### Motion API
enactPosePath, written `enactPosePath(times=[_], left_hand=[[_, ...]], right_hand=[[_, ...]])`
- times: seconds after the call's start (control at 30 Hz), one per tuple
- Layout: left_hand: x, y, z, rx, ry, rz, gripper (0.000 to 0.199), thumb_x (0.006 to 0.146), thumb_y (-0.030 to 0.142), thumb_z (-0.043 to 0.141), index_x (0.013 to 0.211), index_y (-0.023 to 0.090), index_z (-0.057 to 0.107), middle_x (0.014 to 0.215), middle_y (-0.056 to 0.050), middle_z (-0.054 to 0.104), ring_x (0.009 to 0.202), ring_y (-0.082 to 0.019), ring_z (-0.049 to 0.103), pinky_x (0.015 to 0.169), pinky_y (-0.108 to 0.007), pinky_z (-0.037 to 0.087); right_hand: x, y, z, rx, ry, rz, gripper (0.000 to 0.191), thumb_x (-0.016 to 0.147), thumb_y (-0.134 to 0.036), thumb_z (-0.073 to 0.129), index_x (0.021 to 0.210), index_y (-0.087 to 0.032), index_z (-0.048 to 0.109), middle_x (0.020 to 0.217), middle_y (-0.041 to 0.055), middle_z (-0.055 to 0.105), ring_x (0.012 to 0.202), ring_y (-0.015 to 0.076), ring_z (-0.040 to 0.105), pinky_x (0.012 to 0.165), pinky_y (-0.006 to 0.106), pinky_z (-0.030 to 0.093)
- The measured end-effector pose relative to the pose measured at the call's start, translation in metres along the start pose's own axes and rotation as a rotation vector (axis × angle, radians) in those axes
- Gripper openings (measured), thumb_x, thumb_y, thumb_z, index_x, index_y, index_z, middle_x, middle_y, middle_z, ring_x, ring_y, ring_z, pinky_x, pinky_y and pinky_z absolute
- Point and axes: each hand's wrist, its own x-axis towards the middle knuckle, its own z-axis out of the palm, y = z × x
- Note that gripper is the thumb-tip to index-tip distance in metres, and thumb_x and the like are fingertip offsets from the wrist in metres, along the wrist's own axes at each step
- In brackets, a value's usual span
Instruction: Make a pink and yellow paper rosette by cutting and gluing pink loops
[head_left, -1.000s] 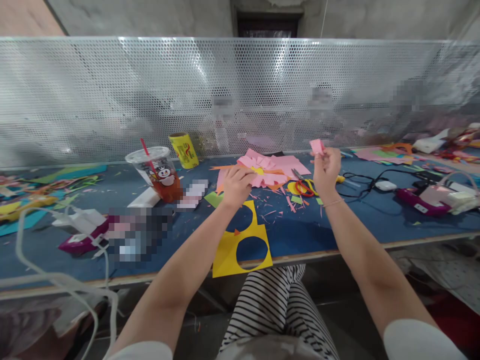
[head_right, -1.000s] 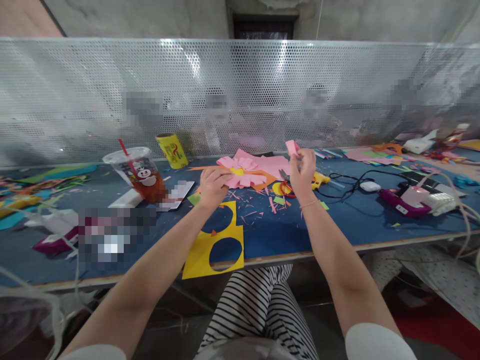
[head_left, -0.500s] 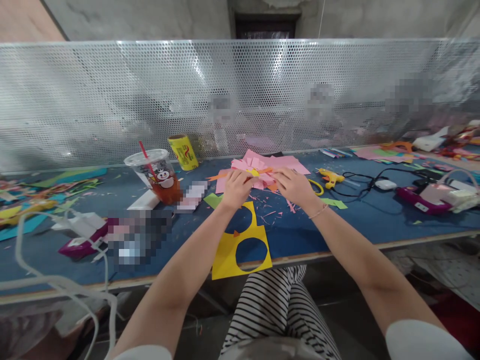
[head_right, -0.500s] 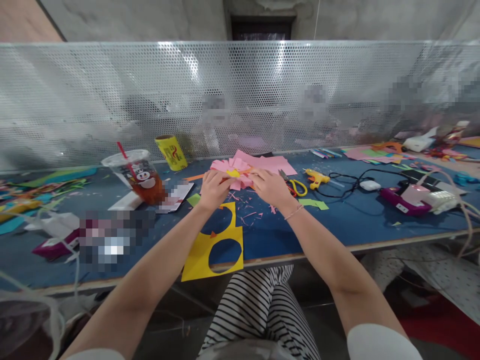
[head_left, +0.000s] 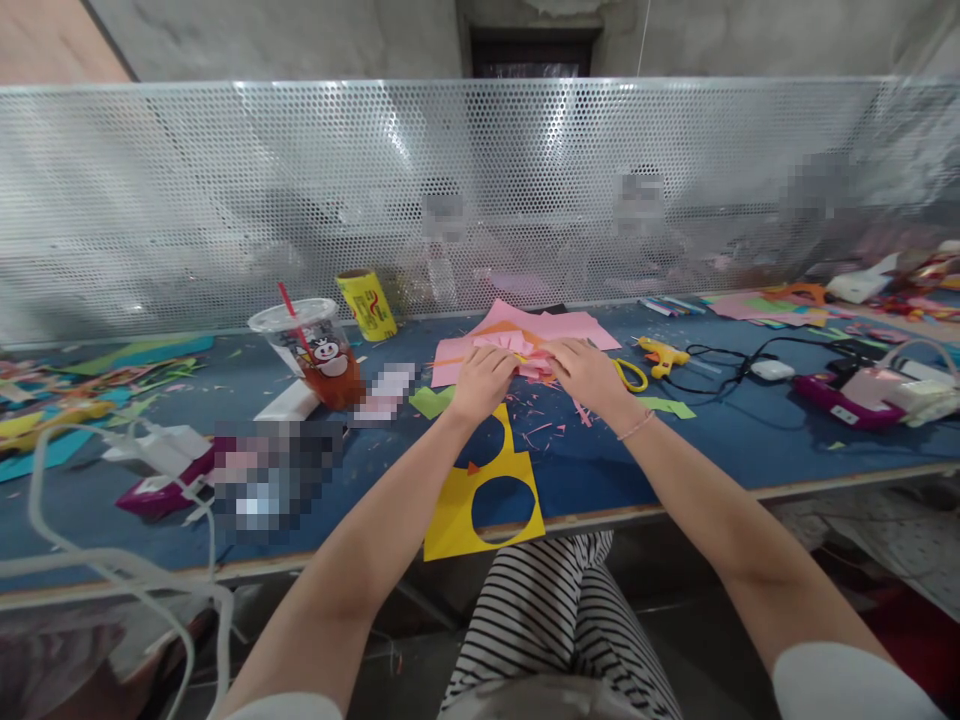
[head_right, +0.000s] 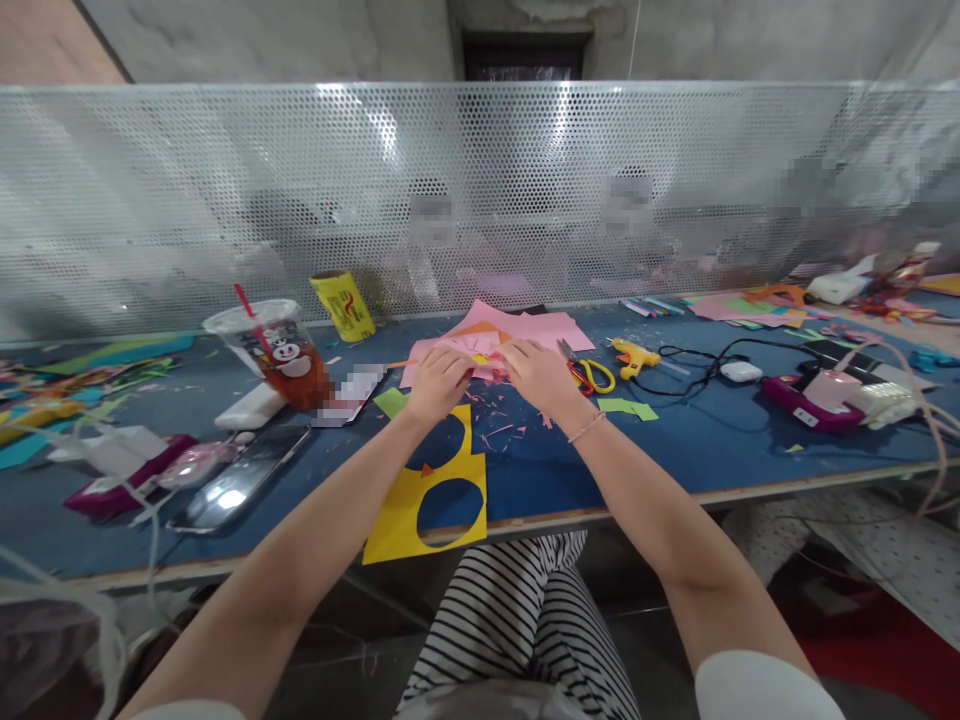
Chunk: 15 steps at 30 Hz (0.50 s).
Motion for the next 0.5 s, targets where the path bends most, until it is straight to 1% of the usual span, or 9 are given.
enactPosePath(times=[0.17, 0.3, 0.37, 0.5], left_hand=[[0.0001, 0.005, -0.0011, -0.059, -0.019, -0.028, 0.021, 0.082, 0.017, 0.042, 0.088, 0.02, 0.061, 0.088, -0.007, 0.063, 0.088, -0.02, 0.053, 0.079, -0.036, 0.038], [0.0006, 0.0049, 0.0014, -0.08, -0.01, -0.098, 0.018, 0.079, 0.016, 0.045, 0.086, 0.02, 0.061, 0.088, -0.006, 0.064, 0.087, -0.019, 0.054, 0.08, -0.036, 0.039], [0.0012, 0.0029, 0.0039, -0.122, -0.006, -0.141, 0.017, 0.076, 0.015, 0.048, 0.085, 0.019, 0.061, 0.086, -0.006, 0.065, 0.086, -0.02, 0.055, 0.08, -0.036, 0.039], [0.0036, 0.0008, 0.0072, -0.218, -0.007, -0.231, 0.016, 0.072, 0.014, 0.052, 0.083, 0.019, 0.062, 0.084, -0.005, 0.065, 0.083, -0.02, 0.056, 0.079, -0.036, 0.042]], right_hand=[[-0.0004, -0.0028, 0.0009, -0.001, -0.043, -0.049, 0.028, 0.086, -0.017, 0.039, 0.107, -0.019, 0.057, 0.104, 0.0086, 0.062, 0.097, 0.0227, 0.055, 0.087, 0.042, 0.043], [-0.0002, -0.0009, 0.003, 0.1, -0.052, -0.076, 0.03, 0.085, -0.014, 0.038, 0.108, -0.02, 0.057, 0.105, 0.0079, 0.062, 0.1, 0.0209, 0.055, 0.09, 0.042, 0.043], [0.0, -0.0003, 0.0039, 0.179, -0.056, -0.062, 0.032, 0.085, -0.014, 0.038, 0.11, -0.02, 0.056, 0.106, 0.0079, 0.062, 0.101, 0.0204, 0.055, 0.09, 0.041, 0.044], [0.0013, -0.003, 0.0051, 0.305, -0.028, 0.034, 0.032, 0.087, -0.019, 0.037, 0.114, -0.021, 0.053, 0.109, 0.0071, 0.061, 0.102, 0.0193, 0.056, 0.089, 0.039, 0.045]])
